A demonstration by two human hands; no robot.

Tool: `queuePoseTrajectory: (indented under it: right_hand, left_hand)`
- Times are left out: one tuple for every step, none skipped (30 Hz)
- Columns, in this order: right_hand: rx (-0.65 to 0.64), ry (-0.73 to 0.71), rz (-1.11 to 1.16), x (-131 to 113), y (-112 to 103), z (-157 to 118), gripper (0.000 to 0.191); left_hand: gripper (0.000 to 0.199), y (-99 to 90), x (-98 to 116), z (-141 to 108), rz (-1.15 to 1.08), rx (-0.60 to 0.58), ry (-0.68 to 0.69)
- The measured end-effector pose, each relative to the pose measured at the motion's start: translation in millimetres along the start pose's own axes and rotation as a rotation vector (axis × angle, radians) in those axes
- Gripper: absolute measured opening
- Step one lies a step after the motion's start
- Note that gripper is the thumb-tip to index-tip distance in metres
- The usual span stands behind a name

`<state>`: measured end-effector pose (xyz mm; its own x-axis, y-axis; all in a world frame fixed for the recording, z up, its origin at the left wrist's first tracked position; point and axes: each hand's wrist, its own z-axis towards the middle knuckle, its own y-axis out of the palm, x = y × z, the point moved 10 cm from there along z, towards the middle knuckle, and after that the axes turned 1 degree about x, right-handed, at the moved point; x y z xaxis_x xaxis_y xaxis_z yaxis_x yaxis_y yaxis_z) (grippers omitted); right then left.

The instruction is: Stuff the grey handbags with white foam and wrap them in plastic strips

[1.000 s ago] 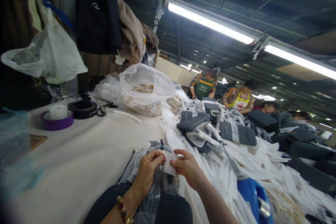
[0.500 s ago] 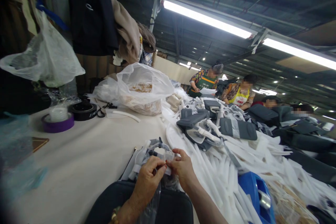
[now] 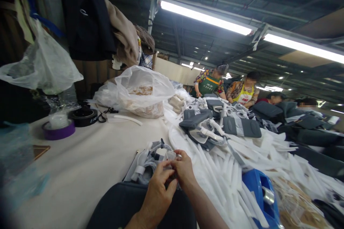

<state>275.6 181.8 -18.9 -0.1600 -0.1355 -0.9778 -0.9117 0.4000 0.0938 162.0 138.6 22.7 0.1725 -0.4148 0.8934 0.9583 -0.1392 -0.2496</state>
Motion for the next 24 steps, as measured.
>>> queuePoseTrajectory:
  right_hand:
    - [-0.009, 0.006, 0.008, 1, 0, 1, 0.043]
    - [-0.021, 0.014, 0.016, 2, 0, 2, 0.044]
    - [-0.032, 0.022, 0.024, 3, 1, 2, 0.044]
    - [-0.043, 0.028, 0.031, 3, 1, 1, 0.045]
    - [-0.053, 0.034, 0.038, 3, 1, 0, 0.046]
    - [-0.063, 0.039, 0.043, 3, 1, -1, 0.047]
    - [-0.073, 0.044, 0.047, 3, 1, -3, 0.047]
    - [-0.085, 0.048, 0.049, 3, 2, -4, 0.048]
    - [-0.096, 0.050, 0.050, 3, 3, -6, 0.048]
    - [-0.106, 0.050, 0.047, 4, 4, -7, 0.048]
    - [-0.115, 0.047, 0.042, 4, 5, -8, 0.048]
    - [-0.122, 0.040, 0.032, 4, 5, -9, 0.048]
    - [-0.128, 0.029, 0.018, 4, 5, -9, 0.047]
    - [-0.131, 0.015, -0.003, 3, 5, -10, 0.046]
    - [-0.131, -0.005, -0.030, 1, 3, -10, 0.044]
    - [-0.126, -0.030, -0.065, -2, 2, -10, 0.043]
    - [-0.113, -0.064, -0.103, -6, -1, -9, 0.041]
    - [-0.094, -0.104, -0.142, -12, -5, -9, 0.039]
    - [-0.071, -0.148, -0.180, -18, -9, -8, 0.037]
    - [-0.047, -0.190, -0.213, -24, -12, -8, 0.034]
    - [-0.028, -0.227, -0.239, -29, -15, -7, 0.032]
    - [-0.013, -0.258, -0.258, -33, -18, -6, 0.029]
    - [-0.004, -0.283, -0.272, -35, -19, -4, 0.027]
    - [-0.001, -0.303, -0.285, -36, -19, -2, 0.025]
  left_hand:
    - [0.028, 4.2, 4, -3, 0.025, -0.018, 0.028]
    - [0.032, 8.4, 7, -7, 0.053, -0.040, 0.062]
    - [0.034, 12.2, 11, -11, 0.082, -0.064, 0.104]
    - [0.036, 15.1, 15, -15, 0.105, -0.086, 0.153]
    - [0.037, 15.8, 19, -18, 0.119, -0.097, 0.201]
    - [0.036, 13.1, 22, -19, 0.125, -0.086, 0.239]
    - [0.033, 6.4, 23, -18, 0.127, -0.046, 0.253]
    - [0.032, -3.7, 21, -13, 0.123, 0.019, 0.225]
    - [0.029, -15.2, 11, -6, 0.103, 0.092, 0.135]
    - [0.027, -25.3, -3, 2, 0.070, 0.153, -0.001]
    - [0.025, -31.2, -20, 9, 0.027, 0.186, -0.151]
    - [0.024, -31.4, -35, 15, -0.024, 0.181, -0.284]
    - [0.022, -27.1, -46, 21, -0.075, 0.147, -0.376]
    - [0.018, -20.3, -53, 27, -0.123, 0.100, -0.429]
    - [0.013, -13.4, -57, 32, -0.160, 0.057, -0.448]
    - [0.009, -7.8, -59, 35, -0.189, 0.028, -0.454]
    - [0.007, -3.0, -62, 37, -0.220, 0.010, -0.467]
    - [0.006, 0.8, -65, 37, -0.249, 0.001, -0.481]
    - [0.007, 3.4, -67, 36, -0.274, -0.003, -0.492]
    - [0.009, 4.7, -69, 34, -0.292, -0.004, -0.499]
    - [0.012, 4.7, -71, 33, -0.302, -0.002, -0.502]
    - [0.016, 3.5, -71, 32, -0.305, 0.001, -0.501]
    - [0.021, 1.3, -72, 30, -0.300, 0.006, -0.497]
    - [0.025, -1.8, -72, 29, -0.291, 0.012, -0.491]
